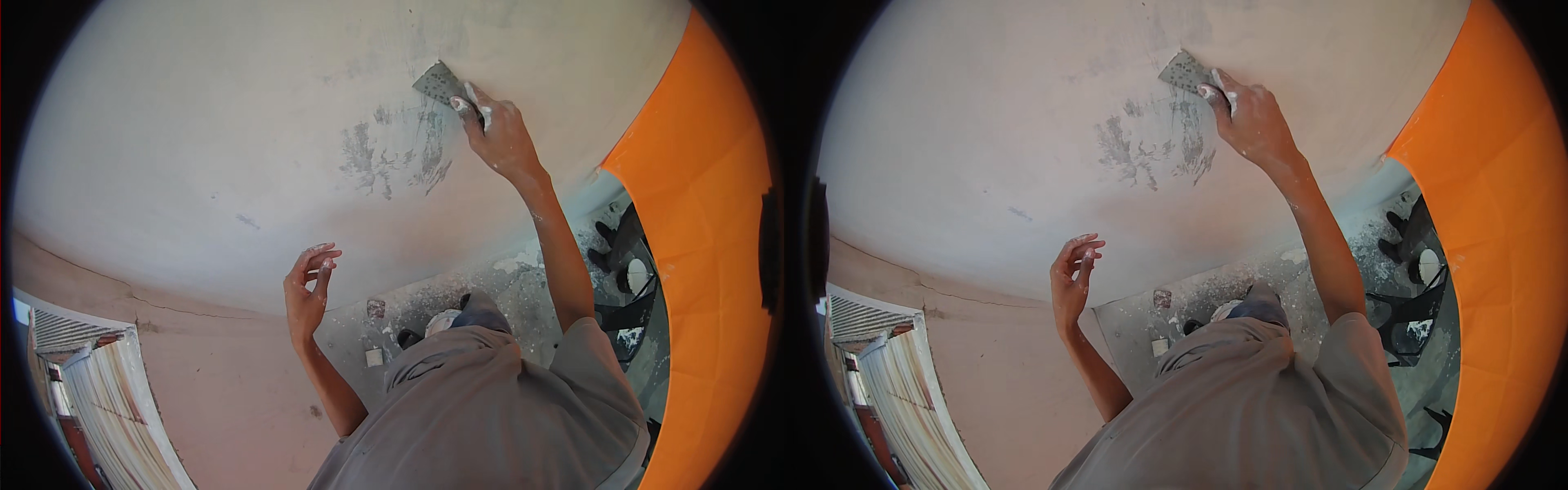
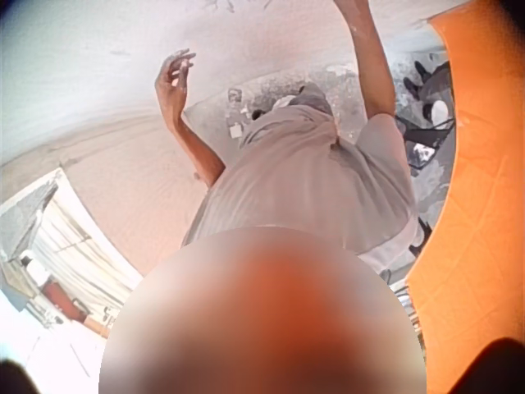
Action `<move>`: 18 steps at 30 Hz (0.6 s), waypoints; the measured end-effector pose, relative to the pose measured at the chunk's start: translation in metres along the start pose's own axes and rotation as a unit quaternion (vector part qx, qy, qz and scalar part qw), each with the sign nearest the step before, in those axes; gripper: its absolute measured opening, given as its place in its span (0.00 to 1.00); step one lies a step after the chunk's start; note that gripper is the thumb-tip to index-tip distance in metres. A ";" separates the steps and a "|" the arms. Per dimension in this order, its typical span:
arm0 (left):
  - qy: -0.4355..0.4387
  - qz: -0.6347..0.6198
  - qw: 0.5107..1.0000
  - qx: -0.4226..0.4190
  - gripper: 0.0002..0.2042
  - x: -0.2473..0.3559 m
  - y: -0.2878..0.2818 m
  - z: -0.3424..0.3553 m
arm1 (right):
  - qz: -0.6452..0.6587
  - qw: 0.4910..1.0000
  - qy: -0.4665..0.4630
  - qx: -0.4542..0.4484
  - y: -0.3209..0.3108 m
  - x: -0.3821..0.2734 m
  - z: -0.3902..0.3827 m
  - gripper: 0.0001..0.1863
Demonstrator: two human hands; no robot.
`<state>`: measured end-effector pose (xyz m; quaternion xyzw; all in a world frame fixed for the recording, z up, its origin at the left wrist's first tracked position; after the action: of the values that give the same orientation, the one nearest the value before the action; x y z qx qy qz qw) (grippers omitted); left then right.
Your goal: Applying and smoothing plaster on a wall using a putty knife.
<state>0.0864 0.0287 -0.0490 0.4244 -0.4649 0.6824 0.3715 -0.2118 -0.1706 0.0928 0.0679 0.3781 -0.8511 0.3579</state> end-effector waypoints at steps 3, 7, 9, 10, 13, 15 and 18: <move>-0.006 0.007 1.000 -0.013 0.12 -0.011 -0.003 -0.016 | -0.016 0.985 -0.078 -0.155 0.067 0.007 -0.058 0.18; -0.035 -0.015 0.999 -0.019 0.12 -0.046 -0.005 -0.042 | 0.071 0.956 0.036 -0.283 0.048 -0.029 -0.034 0.15; -0.041 -0.015 0.999 -0.016 0.12 -0.053 -0.002 -0.051 | 0.171 0.930 0.182 -0.269 0.039 -0.023 -0.024 0.14; -0.046 -0.013 0.999 -0.015 0.12 -0.054 -0.001 -0.053 | 0.155 0.959 0.143 -0.187 0.033 -0.022 -0.019 0.14; -0.059 -0.013 0.998 -0.021 0.12 -0.061 0.002 -0.058 | 0.043 0.992 0.009 -0.116 0.080 0.013 -0.069 0.15; -0.076 -0.017 0.997 -0.018 0.12 -0.070 0.002 -0.068 | -0.093 0.974 -0.092 -0.182 0.105 0.007 -0.102 0.18; -0.095 -0.015 0.995 -0.023 0.12 -0.084 0.001 -0.085 | -0.028 0.977 0.034 -0.209 0.080 -0.006 -0.066 0.16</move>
<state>0.0966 0.1001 -0.1445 0.4857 -0.5070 0.6227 0.3454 -0.1655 -0.1582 0.0011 0.0096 0.5611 -0.7603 0.3272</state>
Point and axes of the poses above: each hand's wrist, its own z-axis towards the middle knuckle, its own y-axis out of the palm, x = y × z, the point moved 9 cm from there along z, towards the middle knuckle, and after that the axes turned 6 degrees about y, right-handed, at the moved point
